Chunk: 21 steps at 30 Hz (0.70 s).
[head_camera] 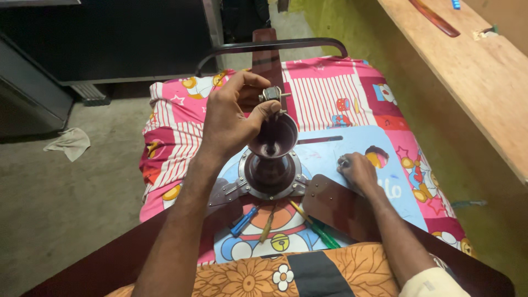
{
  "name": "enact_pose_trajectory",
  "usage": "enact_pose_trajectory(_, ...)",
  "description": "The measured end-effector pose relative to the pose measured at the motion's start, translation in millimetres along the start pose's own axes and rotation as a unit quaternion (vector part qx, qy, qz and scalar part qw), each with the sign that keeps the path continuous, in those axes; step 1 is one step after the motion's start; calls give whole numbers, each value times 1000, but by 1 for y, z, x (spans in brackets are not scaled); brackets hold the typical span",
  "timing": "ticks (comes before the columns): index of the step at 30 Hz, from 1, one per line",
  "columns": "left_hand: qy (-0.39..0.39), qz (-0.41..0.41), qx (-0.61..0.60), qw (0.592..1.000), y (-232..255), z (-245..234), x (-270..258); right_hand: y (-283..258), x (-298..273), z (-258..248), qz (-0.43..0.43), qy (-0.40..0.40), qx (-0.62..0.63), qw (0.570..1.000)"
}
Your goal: The person disassembles a ceiling fan motor housing on a bed. They use a screwdriver and wrench to remove screws and detach the top and bottom caps, placing the removed parts on the bed beside the fan.
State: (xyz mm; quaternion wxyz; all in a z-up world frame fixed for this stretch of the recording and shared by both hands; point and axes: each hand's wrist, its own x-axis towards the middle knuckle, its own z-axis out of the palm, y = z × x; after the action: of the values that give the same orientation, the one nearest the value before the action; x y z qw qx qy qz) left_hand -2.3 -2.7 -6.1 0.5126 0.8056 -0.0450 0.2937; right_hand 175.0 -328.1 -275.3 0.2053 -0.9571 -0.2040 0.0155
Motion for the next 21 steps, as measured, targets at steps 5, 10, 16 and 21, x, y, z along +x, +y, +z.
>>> enact_pose_trajectory(5, 21, -30, -91, 995, -15, 2, -3, -36, 6, -34, 15, 74, 192, 978)
enact_pose_trajectory(10, 70, -54, -186, 979, -31, 9, -13, -142, -17, -101, 9, 38, 488, 872)
enact_pose_trajectory(16, 96, -47, -200, 974, -31, 11, -16, -256, -26, -146, -113, 123, 551, 817)
enact_pose_trajectory(21, 135, -39, -162, 977, -19, 14, -20, -283, -26, -139, -168, 158, 544, 807)
